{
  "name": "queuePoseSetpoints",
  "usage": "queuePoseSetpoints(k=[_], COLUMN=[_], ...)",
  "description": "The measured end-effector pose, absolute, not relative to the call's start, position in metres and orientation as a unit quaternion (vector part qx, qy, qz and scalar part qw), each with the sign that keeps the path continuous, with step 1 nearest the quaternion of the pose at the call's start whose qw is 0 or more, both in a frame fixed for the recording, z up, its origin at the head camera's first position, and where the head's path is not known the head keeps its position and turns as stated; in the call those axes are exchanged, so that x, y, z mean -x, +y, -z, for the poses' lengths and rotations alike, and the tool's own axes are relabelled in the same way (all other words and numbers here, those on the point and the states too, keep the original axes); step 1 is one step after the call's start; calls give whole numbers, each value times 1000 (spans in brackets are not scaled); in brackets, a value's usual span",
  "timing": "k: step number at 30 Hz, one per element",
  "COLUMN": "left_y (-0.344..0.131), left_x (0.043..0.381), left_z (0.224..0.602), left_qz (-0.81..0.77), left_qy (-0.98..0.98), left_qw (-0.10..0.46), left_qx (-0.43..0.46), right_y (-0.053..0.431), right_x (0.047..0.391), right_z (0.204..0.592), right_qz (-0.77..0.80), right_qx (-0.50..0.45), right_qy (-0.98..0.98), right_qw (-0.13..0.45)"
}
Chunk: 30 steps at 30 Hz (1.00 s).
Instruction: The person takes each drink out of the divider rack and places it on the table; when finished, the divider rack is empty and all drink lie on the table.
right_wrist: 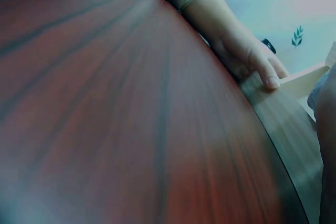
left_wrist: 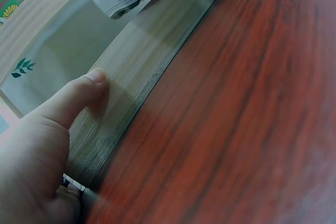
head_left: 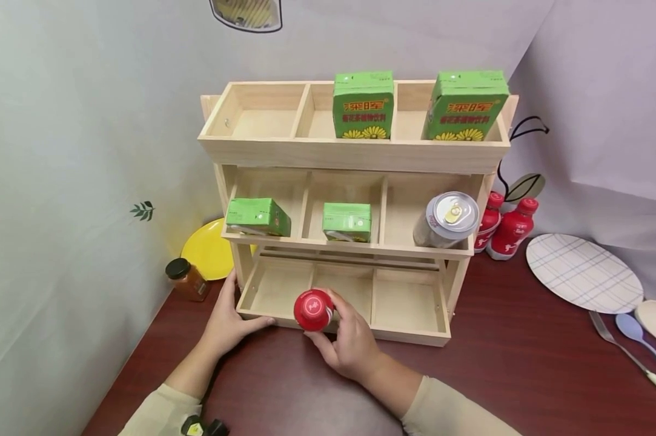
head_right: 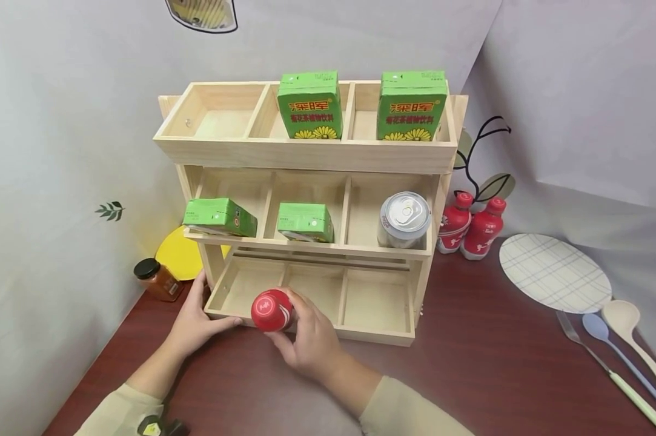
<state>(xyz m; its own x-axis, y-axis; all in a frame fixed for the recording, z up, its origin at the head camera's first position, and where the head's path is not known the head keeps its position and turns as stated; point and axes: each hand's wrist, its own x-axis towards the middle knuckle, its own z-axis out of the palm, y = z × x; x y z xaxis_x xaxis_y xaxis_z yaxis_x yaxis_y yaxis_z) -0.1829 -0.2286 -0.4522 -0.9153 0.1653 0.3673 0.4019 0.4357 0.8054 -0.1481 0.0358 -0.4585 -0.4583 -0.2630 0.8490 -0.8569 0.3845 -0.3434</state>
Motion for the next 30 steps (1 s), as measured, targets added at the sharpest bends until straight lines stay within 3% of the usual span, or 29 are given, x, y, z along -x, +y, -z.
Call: queuePoseSetpoints(k=[6,16,24,30], left_y=[-228,-232,-242,-240], left_x=[182,184,197,195], left_z=[450,456,481,477], left_qz=[503,512,492,486], left_qy=[-841,-837,-851,-854], left_qw=[104,103,106,108], left_qx=[168,165,152,152], right_y=[50,78,113,134], right_x=[142,134,127,123], right_z=[459,458,458,459], right_qz=[-430,-423,-440,-454], right_qx=[-366,-344,-333,-342], right_qy=[-758,-756,-762,-744], right_qw=[328,362,339,352])
